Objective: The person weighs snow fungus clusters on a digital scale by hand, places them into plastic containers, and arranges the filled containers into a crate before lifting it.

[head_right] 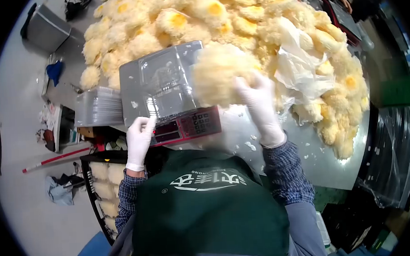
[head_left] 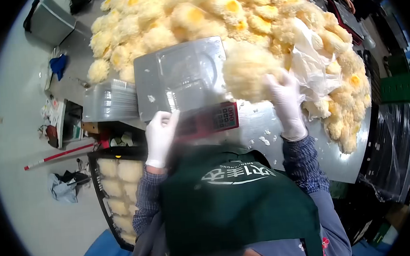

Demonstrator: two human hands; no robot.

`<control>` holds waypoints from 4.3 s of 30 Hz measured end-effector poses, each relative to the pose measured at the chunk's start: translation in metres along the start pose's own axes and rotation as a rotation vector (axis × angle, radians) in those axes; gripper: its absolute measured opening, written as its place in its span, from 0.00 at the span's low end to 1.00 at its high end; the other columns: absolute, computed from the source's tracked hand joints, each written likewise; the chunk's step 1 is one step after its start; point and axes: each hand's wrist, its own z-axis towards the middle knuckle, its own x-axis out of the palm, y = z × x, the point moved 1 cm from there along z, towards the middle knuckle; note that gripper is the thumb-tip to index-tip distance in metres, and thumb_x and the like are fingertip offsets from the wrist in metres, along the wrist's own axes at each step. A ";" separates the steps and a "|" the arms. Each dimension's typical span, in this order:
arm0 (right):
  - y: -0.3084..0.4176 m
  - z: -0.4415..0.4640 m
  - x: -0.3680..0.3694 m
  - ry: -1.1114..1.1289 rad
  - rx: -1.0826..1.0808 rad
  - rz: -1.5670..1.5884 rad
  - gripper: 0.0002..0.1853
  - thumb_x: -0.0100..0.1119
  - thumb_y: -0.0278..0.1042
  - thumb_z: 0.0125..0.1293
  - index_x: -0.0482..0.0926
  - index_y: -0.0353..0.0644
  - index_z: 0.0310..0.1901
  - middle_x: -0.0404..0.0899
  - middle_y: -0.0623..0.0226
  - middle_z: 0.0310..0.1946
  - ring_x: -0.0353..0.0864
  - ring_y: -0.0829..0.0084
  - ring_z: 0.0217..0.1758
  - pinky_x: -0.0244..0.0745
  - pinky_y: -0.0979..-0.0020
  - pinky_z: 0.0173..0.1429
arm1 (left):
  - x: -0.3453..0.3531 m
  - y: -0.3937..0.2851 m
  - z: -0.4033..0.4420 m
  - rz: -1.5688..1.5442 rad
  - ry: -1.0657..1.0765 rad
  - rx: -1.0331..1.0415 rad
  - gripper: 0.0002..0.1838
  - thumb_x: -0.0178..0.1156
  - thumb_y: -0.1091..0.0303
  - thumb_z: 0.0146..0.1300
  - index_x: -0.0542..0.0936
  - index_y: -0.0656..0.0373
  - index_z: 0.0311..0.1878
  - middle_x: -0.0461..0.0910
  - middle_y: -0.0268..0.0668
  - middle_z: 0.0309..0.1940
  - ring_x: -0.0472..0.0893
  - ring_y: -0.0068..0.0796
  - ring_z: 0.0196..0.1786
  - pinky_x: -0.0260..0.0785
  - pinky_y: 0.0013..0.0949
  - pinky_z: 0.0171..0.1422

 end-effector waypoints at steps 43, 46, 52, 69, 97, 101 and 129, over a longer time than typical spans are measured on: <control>-0.028 -0.085 0.167 0.995 -0.085 0.206 0.16 0.49 0.14 0.68 0.67 0.36 0.55 0.76 0.62 0.44 0.77 0.74 0.48 0.73 0.71 0.57 | -0.043 0.020 -0.076 -1.385 -0.252 0.211 0.32 0.69 0.64 0.61 0.69 0.59 0.67 0.77 0.34 0.56 0.75 0.25 0.58 0.69 0.34 0.64; -0.031 -0.108 0.179 1.141 -0.126 0.106 0.24 0.46 0.13 0.68 0.65 0.35 0.65 0.77 0.60 0.48 0.78 0.73 0.52 0.74 0.70 0.60 | -0.112 0.070 -0.132 -1.056 -0.903 0.063 0.29 0.67 0.72 0.59 0.70 0.63 0.64 0.78 0.38 0.54 0.77 0.26 0.55 0.70 0.31 0.63; -0.056 -0.093 0.164 0.999 -0.015 -0.009 0.17 0.46 0.25 0.75 0.67 0.34 0.64 0.79 0.63 0.46 0.76 0.78 0.42 0.73 0.75 0.55 | -0.213 0.215 -0.374 0.268 -1.638 -0.596 0.25 0.69 0.63 0.56 0.76 0.63 0.56 0.82 0.45 0.48 0.82 0.34 0.49 0.76 0.34 0.52; -0.067 -0.080 0.126 0.883 0.000 -0.165 0.13 0.50 0.27 0.73 0.74 0.34 0.55 0.81 0.63 0.44 0.80 0.76 0.44 0.73 0.75 0.53 | -0.171 0.261 -0.378 0.803 -0.896 -1.442 0.22 0.59 0.55 0.61 0.77 0.60 0.53 0.75 0.52 0.56 0.78 0.53 0.56 0.71 0.49 0.60; -0.144 -0.061 -0.154 -0.650 -0.223 -0.785 0.15 0.60 0.29 0.62 0.78 0.39 0.50 0.81 0.52 0.43 0.83 0.55 0.45 0.77 0.63 0.49 | -0.111 -0.036 0.049 0.296 -0.399 0.484 0.06 0.62 0.72 0.65 0.78 0.64 0.34 0.76 0.31 0.31 0.73 0.22 0.34 0.68 0.27 0.43; -0.172 -0.031 -0.210 -0.604 0.140 -1.272 0.32 0.62 0.32 0.53 0.69 0.44 0.62 0.67 0.59 0.64 0.66 0.54 0.67 0.68 0.58 0.65 | -0.015 -0.058 0.014 0.532 -0.074 0.803 0.05 0.66 0.71 0.58 0.79 0.60 0.31 0.76 0.35 0.34 0.77 0.36 0.45 0.58 0.45 0.71; -0.017 -0.010 0.011 0.327 0.230 0.293 0.22 0.60 0.31 0.63 0.74 0.30 0.58 0.80 0.65 0.53 0.77 0.77 0.55 0.69 0.74 0.62 | 0.026 -0.006 0.001 -0.331 0.323 -0.185 0.16 0.57 0.59 0.70 0.79 0.62 0.31 0.76 0.30 0.20 0.73 0.15 0.20 0.63 0.19 0.25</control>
